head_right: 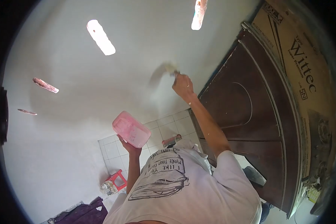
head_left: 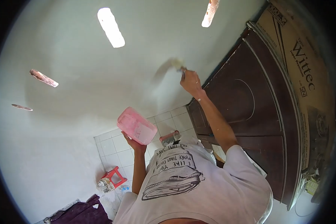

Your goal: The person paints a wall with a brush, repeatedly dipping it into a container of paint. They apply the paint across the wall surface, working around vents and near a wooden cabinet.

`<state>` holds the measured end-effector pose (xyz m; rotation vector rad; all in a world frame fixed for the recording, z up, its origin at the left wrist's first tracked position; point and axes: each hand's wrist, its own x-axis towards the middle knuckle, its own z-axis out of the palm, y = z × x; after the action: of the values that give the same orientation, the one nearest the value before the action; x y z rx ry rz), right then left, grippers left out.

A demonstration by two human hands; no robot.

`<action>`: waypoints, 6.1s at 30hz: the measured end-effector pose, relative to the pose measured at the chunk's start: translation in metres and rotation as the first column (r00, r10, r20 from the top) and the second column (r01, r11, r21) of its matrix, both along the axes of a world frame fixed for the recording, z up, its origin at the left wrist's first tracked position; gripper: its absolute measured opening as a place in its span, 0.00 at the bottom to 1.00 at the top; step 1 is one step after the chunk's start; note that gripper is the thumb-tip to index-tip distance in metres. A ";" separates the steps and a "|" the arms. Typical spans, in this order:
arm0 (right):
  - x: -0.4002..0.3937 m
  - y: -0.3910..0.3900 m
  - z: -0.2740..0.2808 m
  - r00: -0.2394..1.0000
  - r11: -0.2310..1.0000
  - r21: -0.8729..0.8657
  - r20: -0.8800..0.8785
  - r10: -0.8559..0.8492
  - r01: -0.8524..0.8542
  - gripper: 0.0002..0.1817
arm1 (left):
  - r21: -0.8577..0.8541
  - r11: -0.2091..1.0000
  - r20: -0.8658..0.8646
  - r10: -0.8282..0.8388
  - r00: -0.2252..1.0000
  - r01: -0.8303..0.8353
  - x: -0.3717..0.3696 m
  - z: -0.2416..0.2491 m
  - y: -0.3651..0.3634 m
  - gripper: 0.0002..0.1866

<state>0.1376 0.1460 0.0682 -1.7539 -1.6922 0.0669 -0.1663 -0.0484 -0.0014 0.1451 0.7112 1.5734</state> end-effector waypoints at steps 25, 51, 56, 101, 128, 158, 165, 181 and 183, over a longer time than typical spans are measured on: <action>0.010 0.017 0.057 0.975 0.971 -0.180 0.128 0.183 -0.158 0.14 | 0.066 0.998 0.048 0.019 0.999 -0.022 -0.017 -0.021 -0.033 0.38; 0.003 -0.047 0.100 0.876 0.989 0.127 -0.466 0.122 -0.070 0.26 | 0.133 0.990 0.013 -0.044 0.999 0.042 -0.017 -0.008 -0.054 0.37; 0.014 -0.018 0.142 0.974 0.819 0.574 -0.182 0.137 -0.008 0.23 | 0.123 0.992 0.011 -0.029 1.000 0.027 -0.017 -0.012 -0.063 0.37; -0.037 0.035 0.171 0.966 0.891 0.444 0.257 -0.029 -0.091 0.16 | 0.097 0.995 0.061 -0.035 0.998 0.029 -0.027 -0.012 -0.054 0.36; -0.033 0.007 0.047 0.970 0.680 -0.724 0.063 0.235 -0.118 0.18 | 0.060 0.998 0.065 0.032 0.997 -0.036 -0.029 -0.012 -0.056 0.38; -0.110 0.013 0.203 0.969 0.911 0.388 0.243 0.043 -0.138 0.17 | 0.088 0.995 0.116 0.030 0.993 -0.041 -0.034 -0.016 -0.045 0.39; -0.115 -0.031 0.004 0.933 0.737 -0.606 -0.024 0.360 -0.300 0.15 | 0.188 0.982 0.131 -0.024 0.991 -0.001 -0.029 -0.003 -0.046 0.39; -0.070 -0.197 0.110 0.482 0.739 -0.141 -0.834 0.269 -0.658 0.12 | 0.377 0.917 0.468 -0.309 0.828 0.130 -0.003 0.020 -0.003 0.32; -0.068 -0.207 0.127 0.523 0.776 -0.136 -0.807 0.274 -0.616 0.11 | 0.390 0.906 0.472 -0.348 0.810 0.162 0.002 0.042 0.000 0.33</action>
<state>0.0700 -0.0608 0.1953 -1.1620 -1.4638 1.3227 -0.1638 -0.0482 0.0403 0.0430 -0.0245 1.3629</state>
